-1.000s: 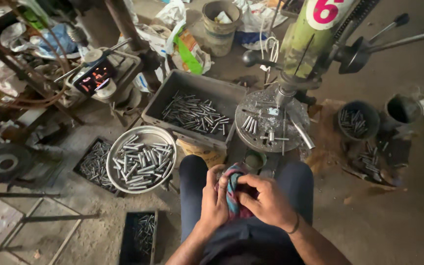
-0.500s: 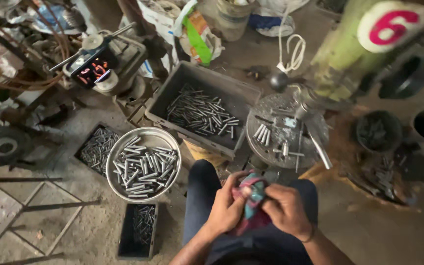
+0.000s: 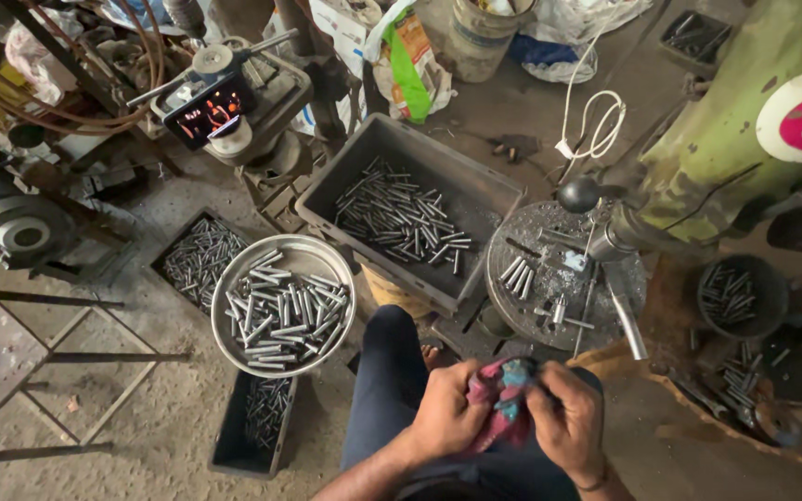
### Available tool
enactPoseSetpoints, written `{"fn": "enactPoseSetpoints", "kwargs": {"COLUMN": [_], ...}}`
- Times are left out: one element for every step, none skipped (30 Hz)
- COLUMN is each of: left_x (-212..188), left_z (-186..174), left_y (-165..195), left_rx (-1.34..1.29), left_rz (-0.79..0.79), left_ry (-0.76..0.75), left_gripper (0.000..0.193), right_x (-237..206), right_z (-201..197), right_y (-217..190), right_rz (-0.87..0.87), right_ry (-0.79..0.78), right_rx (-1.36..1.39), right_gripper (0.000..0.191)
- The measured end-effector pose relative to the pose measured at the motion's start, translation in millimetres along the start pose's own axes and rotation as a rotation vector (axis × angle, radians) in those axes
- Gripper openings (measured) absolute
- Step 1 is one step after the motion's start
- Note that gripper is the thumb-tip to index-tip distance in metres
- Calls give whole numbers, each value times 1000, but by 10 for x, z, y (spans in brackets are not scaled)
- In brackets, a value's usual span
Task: The person sits at a bench drill press, places metal pins one at a time into the fixture, and pulls the lever to drill them. Finished pins are moved into a tray, and the person occasionally wipes parts and hands with a cloth.
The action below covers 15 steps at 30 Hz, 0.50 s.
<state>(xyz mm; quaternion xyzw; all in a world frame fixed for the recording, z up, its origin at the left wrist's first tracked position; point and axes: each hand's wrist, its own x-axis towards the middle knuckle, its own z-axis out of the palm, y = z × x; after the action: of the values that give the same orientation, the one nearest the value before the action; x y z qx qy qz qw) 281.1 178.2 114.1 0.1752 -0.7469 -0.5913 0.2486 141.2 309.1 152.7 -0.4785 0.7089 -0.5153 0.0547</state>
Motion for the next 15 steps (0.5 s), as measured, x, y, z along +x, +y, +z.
{"fn": "enactPoseSetpoints", "kwargs": {"left_x": [3,13,26,37,52,59,68,79,87,85,83,95,109,109,103], "left_z": [2,-7,-23,-37,-60,-83,-106,-135,-159,-178,-193,-196,-188,-171,-144], "left_y": [-8,-14,-16,-13,-10,-6,-5,-12,-24,-41,-66,-100,-139,-177,-213], "left_rx": [8,18,28,23,18,10,15,17,18,-23,-64,-106,-182,-259,-335], "left_rz": [-28,-55,-79,-80,-80,-81,-42,-7,26,82,140,206,160,104,46], "left_ry": [2,1,-3,-40,-76,-113,-149,-189,-238,-276,-315,-351,-353,-351,-339], "left_gripper": [13,13,13,13,12,12,13,14,16,19,23,29,27,25,24], "right_x": [3,8,10,3,-11,-27,-37,-55,-80,-87,-72,-50,-40,-45,-56], "right_z": [-5,-5,-3,-2,-3,-7,-22,-46,-66,-106,-157,-182,-171,-143,-113], "right_y": [-11,-30,-51,-77,-101,-112,-105,-86,-57,-4,73,149,210,247,264], "right_rz": [42,85,127,76,24,-26,12,55,107,189,269,338,358,383,404], "right_ry": [-36,-69,-98,-61,-23,12,4,-5,-7,-126,-239,-347,-333,-325,-326], "right_rx": [-26,-51,-77,-94,-113,-134,-121,-111,-101,1,107,213,231,250,270], "right_gripper": [16,18,20,21,22,24,25,26,28,29,30,31,33,36,39]}}
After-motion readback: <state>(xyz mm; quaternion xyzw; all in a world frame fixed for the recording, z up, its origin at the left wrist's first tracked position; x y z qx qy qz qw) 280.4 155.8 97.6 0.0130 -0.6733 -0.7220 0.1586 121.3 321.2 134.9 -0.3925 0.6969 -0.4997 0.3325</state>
